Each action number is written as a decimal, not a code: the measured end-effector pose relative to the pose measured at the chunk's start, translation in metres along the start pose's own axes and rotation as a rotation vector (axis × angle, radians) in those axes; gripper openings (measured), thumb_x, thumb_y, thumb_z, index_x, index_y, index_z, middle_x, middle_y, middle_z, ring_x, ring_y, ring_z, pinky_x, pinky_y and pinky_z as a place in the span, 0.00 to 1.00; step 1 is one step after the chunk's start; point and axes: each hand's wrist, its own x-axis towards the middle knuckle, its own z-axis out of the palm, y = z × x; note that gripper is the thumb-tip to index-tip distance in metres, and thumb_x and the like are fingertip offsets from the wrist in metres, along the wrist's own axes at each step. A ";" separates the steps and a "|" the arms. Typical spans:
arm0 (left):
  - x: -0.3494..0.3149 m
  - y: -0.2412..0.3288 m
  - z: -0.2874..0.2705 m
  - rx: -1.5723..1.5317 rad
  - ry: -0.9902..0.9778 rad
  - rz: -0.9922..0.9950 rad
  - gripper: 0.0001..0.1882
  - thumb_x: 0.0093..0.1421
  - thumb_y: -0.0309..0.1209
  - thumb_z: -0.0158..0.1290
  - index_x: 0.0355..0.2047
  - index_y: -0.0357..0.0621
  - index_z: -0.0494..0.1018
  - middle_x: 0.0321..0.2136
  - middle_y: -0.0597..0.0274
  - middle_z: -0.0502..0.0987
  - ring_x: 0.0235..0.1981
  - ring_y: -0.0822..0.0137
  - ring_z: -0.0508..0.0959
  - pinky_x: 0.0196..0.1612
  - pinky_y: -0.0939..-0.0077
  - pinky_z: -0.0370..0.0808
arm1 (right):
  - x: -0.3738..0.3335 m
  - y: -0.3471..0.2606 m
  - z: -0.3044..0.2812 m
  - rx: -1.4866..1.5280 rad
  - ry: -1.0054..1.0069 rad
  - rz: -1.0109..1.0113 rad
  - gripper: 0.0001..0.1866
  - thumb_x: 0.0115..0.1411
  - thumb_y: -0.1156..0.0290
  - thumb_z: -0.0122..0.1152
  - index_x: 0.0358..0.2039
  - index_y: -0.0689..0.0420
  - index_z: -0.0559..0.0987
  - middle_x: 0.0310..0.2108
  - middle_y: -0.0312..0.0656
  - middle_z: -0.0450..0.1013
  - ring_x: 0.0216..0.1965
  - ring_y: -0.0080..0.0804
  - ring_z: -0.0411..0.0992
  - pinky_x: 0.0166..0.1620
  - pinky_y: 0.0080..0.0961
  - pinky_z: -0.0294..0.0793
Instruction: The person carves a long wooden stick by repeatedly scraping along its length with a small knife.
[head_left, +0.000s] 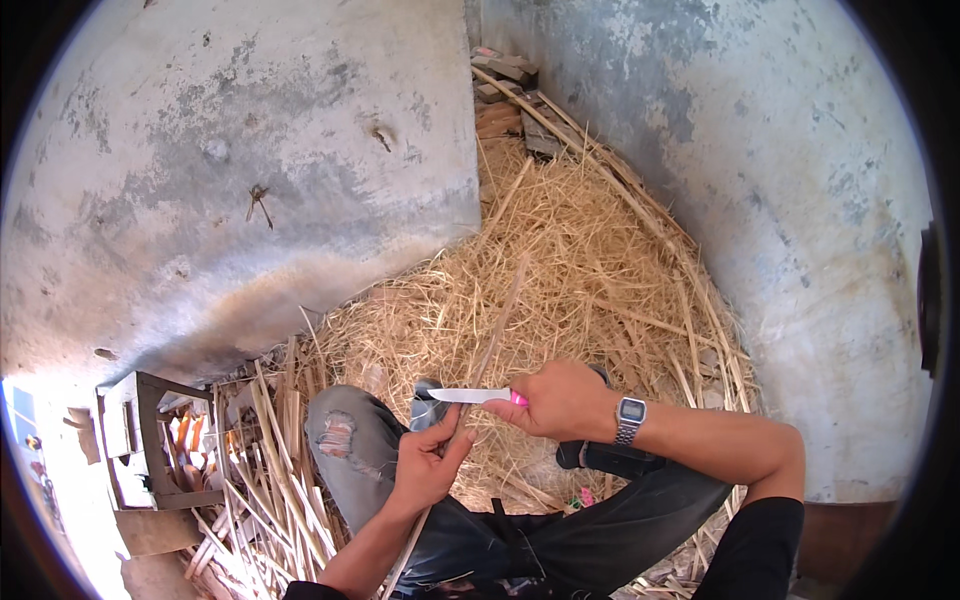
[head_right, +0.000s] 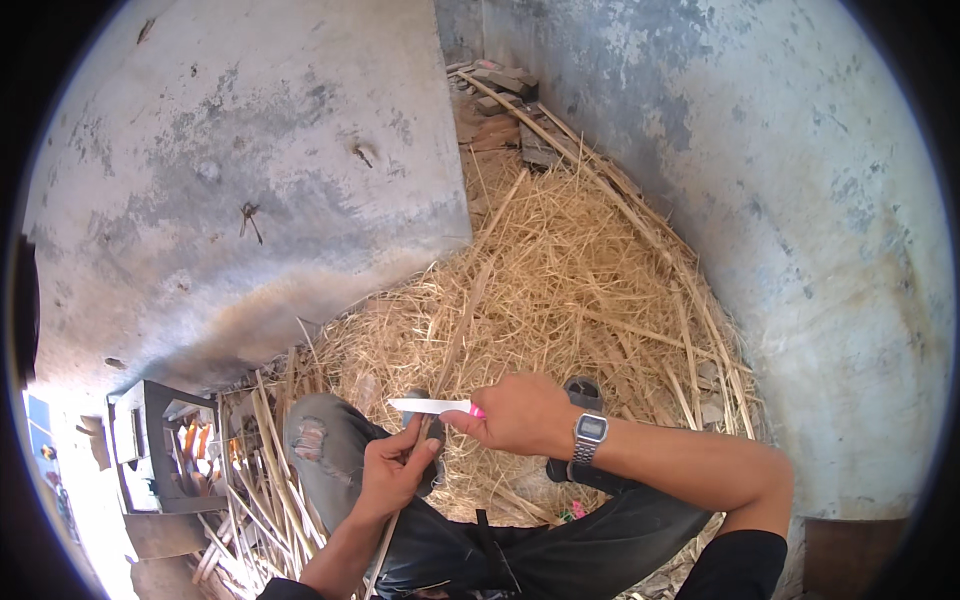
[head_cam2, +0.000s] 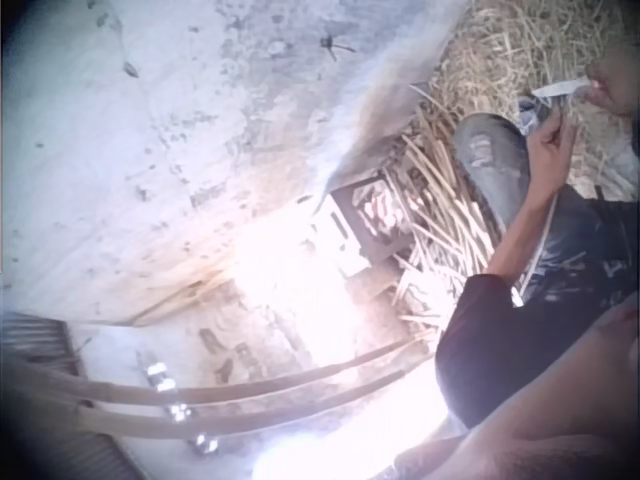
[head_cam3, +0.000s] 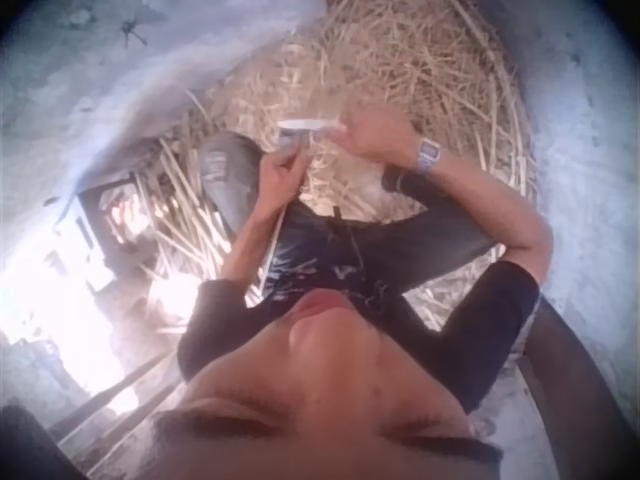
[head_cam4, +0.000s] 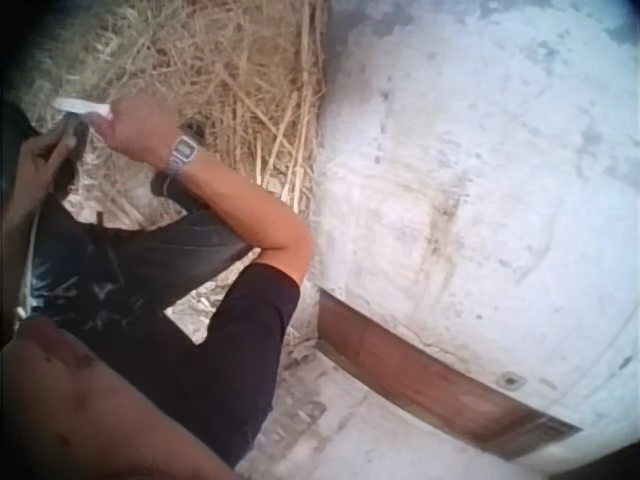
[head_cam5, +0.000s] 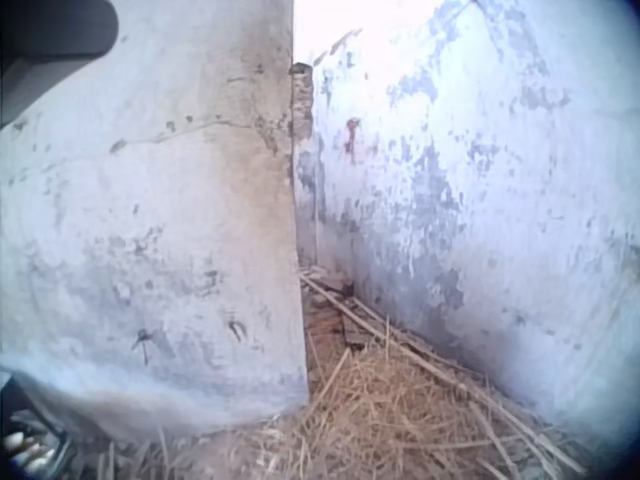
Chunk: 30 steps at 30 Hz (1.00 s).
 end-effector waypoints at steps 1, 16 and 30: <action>-0.002 -0.001 -0.001 0.007 0.009 -0.018 0.26 0.66 0.23 0.58 0.62 0.23 0.67 0.42 0.72 0.77 0.37 0.86 0.70 0.41 0.91 0.68 | 0.002 0.002 0.001 0.003 -0.002 -0.005 0.37 0.68 0.37 0.44 0.24 0.59 0.82 0.17 0.53 0.74 0.21 0.56 0.76 0.27 0.50 0.74; -0.005 0.007 0.005 0.090 -0.035 -0.042 0.22 0.66 0.26 0.60 0.58 0.29 0.73 0.39 0.65 0.82 0.38 0.83 0.75 0.42 0.85 0.74 | -0.001 0.090 -0.075 0.524 0.631 0.114 0.26 0.73 0.51 0.48 0.25 0.58 0.73 0.17 0.35 0.63 0.22 0.25 0.62 0.28 0.30 0.61; -0.008 -0.004 0.007 0.053 -0.072 -0.007 0.23 0.70 0.28 0.55 0.62 0.31 0.69 0.28 0.77 0.71 0.27 0.86 0.64 0.28 0.88 0.63 | 0.016 0.051 -0.033 0.254 0.573 0.082 0.25 0.73 0.56 0.50 0.23 0.62 0.75 0.13 0.49 0.62 0.14 0.39 0.64 0.23 0.39 0.63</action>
